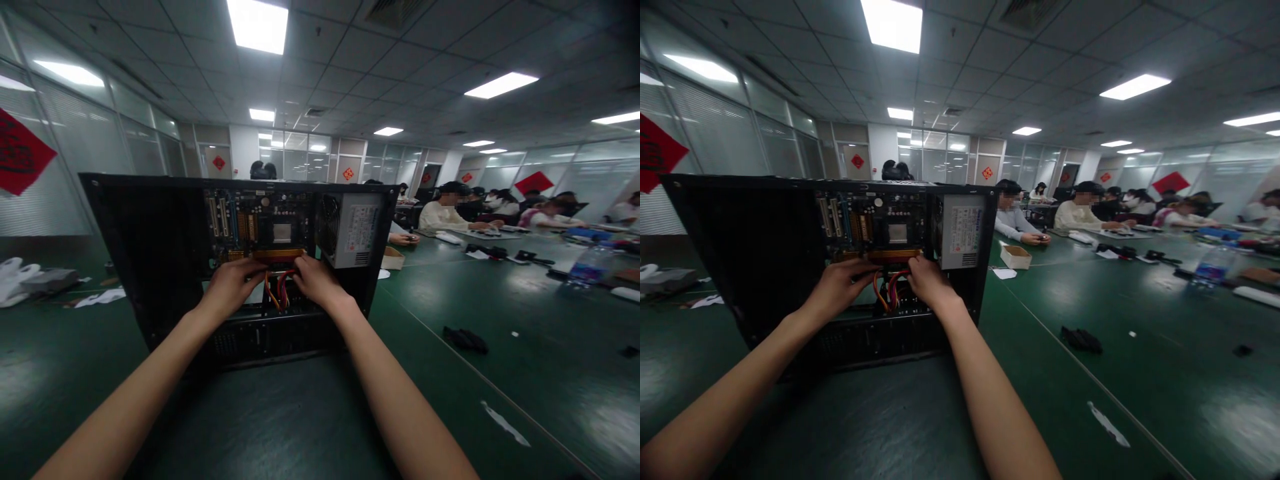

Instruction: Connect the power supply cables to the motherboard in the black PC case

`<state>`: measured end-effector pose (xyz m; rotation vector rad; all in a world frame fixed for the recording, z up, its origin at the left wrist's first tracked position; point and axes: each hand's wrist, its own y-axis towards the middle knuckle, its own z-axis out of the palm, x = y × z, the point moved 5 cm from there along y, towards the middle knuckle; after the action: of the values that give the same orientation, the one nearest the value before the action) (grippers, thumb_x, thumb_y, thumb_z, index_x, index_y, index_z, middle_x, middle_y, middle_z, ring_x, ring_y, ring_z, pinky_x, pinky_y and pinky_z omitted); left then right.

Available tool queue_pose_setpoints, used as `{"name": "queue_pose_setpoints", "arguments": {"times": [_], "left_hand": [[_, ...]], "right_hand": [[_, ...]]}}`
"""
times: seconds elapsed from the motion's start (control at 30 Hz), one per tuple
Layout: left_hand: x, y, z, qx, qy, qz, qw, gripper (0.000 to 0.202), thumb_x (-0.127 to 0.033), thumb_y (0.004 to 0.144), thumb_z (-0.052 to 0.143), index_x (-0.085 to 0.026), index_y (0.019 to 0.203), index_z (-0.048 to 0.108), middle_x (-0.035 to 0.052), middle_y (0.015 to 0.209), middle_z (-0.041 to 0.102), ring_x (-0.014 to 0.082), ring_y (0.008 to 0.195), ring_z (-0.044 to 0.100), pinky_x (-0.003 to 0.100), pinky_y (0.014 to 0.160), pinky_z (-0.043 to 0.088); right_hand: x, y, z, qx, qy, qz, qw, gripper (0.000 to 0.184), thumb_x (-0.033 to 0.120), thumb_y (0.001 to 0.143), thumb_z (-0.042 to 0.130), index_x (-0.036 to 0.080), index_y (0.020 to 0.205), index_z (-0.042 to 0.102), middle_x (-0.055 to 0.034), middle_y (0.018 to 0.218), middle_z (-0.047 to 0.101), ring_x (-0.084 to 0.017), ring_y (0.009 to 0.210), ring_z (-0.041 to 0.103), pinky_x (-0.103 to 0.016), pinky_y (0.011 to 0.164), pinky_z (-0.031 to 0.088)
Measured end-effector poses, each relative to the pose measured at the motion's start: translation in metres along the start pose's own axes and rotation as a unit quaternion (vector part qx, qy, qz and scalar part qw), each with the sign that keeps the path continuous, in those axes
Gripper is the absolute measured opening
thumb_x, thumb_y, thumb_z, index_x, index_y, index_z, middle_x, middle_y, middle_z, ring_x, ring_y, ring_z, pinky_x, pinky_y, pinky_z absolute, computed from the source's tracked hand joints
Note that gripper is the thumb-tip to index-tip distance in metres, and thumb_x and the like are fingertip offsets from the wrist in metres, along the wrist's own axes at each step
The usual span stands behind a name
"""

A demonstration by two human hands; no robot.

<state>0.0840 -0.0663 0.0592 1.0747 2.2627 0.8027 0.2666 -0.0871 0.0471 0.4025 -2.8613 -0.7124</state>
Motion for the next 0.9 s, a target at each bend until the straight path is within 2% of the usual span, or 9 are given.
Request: {"name": "queue_pose_setpoints", "arguments": {"times": [0.13,0.23,0.3,0.4,0.67,0.9], "left_hand": [[0.003,0.011,0.016,0.112,0.063,-0.023,0.992,0.027,-0.036,0.094,0.058,-0.022,0.109,0.075,0.0045,0.108,0.076,0.0245,0.102,0.070,0.035,0.087,0.052],[0.000,0.024,0.028,0.204,0.169,0.005,0.964,0.027,-0.035,0.094,0.057,-0.024,0.113,0.074,0.0042,0.112,0.074,0.0269,0.105,0.068,0.035,0.085,0.051],[0.000,0.030,0.033,0.237,0.226,0.020,0.945,0.028,-0.034,0.096,0.054,-0.023,0.113,0.073,0.0057,0.112,0.074,0.0282,0.105,0.068,0.035,0.083,0.051],[0.004,0.030,0.036,0.251,0.265,0.018,0.931,0.031,-0.036,0.097,0.049,-0.023,0.114,0.072,0.0070,0.110,0.073,0.0298,0.103,0.068,0.036,0.079,0.051],[0.007,0.021,0.030,0.203,0.273,-0.026,0.940,0.035,-0.043,0.097,0.047,-0.028,0.118,0.071,0.0052,0.113,0.074,0.0294,0.101,0.069,0.036,0.077,0.051],[0.006,0.020,0.029,0.225,0.288,-0.036,0.930,0.034,-0.039,0.095,0.052,-0.028,0.121,0.070,0.0072,0.117,0.073,0.0304,0.105,0.068,0.036,0.081,0.052]], "right_hand": [[-0.003,0.001,0.005,0.009,0.013,-0.006,1.000,0.010,0.015,0.089,0.059,0.014,0.099,0.060,-0.0109,0.111,0.065,-0.021,0.102,0.060,-0.029,0.085,0.044],[-0.004,0.001,0.007,0.010,0.020,-0.007,1.000,0.011,0.016,0.087,0.061,0.014,0.098,0.061,-0.0106,0.110,0.065,-0.021,0.101,0.059,-0.028,0.084,0.043],[-0.005,0.001,0.008,0.009,0.025,-0.005,1.000,0.010,0.017,0.088,0.061,0.014,0.098,0.061,-0.0106,0.109,0.065,-0.020,0.101,0.059,-0.028,0.083,0.043],[-0.005,0.001,0.008,0.010,0.032,-0.007,0.999,0.010,0.018,0.088,0.061,0.014,0.097,0.061,-0.0100,0.107,0.065,-0.019,0.100,0.059,-0.027,0.083,0.042],[-0.004,0.001,0.009,0.016,0.042,-0.004,0.999,0.011,0.020,0.087,0.062,0.014,0.096,0.062,-0.0109,0.107,0.066,-0.019,0.098,0.060,-0.027,0.081,0.043],[-0.002,-0.002,0.007,0.019,0.046,0.002,0.999,0.010,0.020,0.087,0.061,0.014,0.096,0.063,-0.0106,0.106,0.066,-0.019,0.097,0.061,-0.027,0.080,0.043]]}}
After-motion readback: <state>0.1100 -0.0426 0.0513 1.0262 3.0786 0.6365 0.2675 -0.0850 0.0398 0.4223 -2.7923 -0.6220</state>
